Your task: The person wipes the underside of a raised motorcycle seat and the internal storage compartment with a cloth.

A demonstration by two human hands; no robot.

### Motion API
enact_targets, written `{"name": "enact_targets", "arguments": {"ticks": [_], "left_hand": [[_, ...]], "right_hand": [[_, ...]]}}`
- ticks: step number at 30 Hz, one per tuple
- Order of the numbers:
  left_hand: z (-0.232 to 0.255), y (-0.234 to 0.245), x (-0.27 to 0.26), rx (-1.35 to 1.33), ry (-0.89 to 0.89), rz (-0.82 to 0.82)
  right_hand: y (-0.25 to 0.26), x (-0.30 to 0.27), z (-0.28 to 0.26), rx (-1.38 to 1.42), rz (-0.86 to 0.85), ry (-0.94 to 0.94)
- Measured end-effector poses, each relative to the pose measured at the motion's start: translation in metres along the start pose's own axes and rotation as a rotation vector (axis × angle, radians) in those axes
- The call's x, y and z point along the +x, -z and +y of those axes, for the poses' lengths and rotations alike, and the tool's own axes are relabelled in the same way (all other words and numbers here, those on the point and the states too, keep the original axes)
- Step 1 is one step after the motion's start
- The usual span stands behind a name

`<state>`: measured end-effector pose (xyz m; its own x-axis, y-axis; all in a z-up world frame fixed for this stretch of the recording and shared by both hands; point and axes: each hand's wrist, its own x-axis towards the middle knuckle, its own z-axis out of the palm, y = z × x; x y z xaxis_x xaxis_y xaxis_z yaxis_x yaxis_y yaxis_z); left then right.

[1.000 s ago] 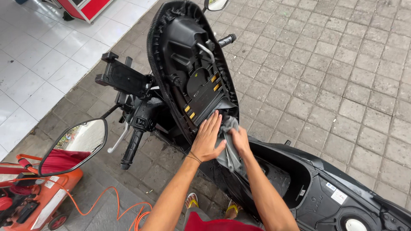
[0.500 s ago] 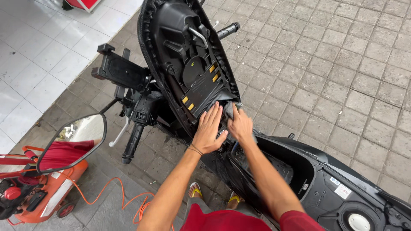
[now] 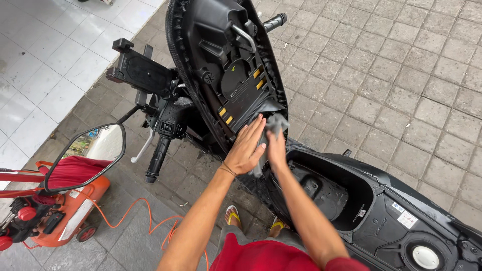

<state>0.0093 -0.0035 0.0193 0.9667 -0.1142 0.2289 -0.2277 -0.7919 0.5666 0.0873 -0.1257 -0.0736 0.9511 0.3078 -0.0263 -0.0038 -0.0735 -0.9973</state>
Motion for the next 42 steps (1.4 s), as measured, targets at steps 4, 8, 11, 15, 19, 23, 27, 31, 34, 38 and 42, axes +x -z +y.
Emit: {"name": "enact_targets", "arguments": {"ticks": [4, 8, 11, 15, 19, 23, 27, 31, 34, 38, 42], "left_hand": [[0.003, 0.009, 0.001, -0.106, 0.031, 0.000], [0.005, 0.005, -0.001, -0.069, 0.013, -0.008], [0.004, 0.004, 0.002, -0.077, -0.004, -0.002], [-0.002, -0.004, -0.002, -0.109, 0.021, 0.008], [0.007, 0.002, 0.003, -0.067, -0.017, 0.026], [0.013, 0.005, 0.002, -0.130, 0.017, 0.014], [0.006, 0.005, 0.002, -0.127, 0.020, 0.016], [0.010, 0.004, 0.004, -0.020, 0.001, 0.026], [0.005, -0.011, 0.003, 0.384, -0.079, 0.097], [0.001, -0.022, 0.001, 0.481, -0.088, 0.157], [0.000, -0.026, 0.001, 0.541, -0.110, 0.193]], "right_hand": [[-0.027, -0.094, 0.000, 0.033, -0.043, 0.114], [-0.026, -0.061, 0.121, -0.152, -0.081, -0.273], [-0.024, -0.063, 0.048, -0.140, -0.114, -0.281], [-0.032, -0.081, 0.035, -0.067, -0.125, -0.267], [-0.030, 0.027, 0.281, -0.402, -0.311, -0.419], [-0.038, 0.030, 0.208, -0.227, 0.175, -0.491], [-0.052, 0.011, 0.204, -0.311, 0.226, -0.145], [-0.025, 0.019, 0.246, -0.573, -0.013, -0.283], [-0.003, 0.028, 0.266, -0.762, -0.201, -0.380], [-0.001, 0.019, 0.143, -0.500, 0.234, -0.256], [-0.020, 0.003, 0.140, -0.735, -0.088, 0.037]]}}
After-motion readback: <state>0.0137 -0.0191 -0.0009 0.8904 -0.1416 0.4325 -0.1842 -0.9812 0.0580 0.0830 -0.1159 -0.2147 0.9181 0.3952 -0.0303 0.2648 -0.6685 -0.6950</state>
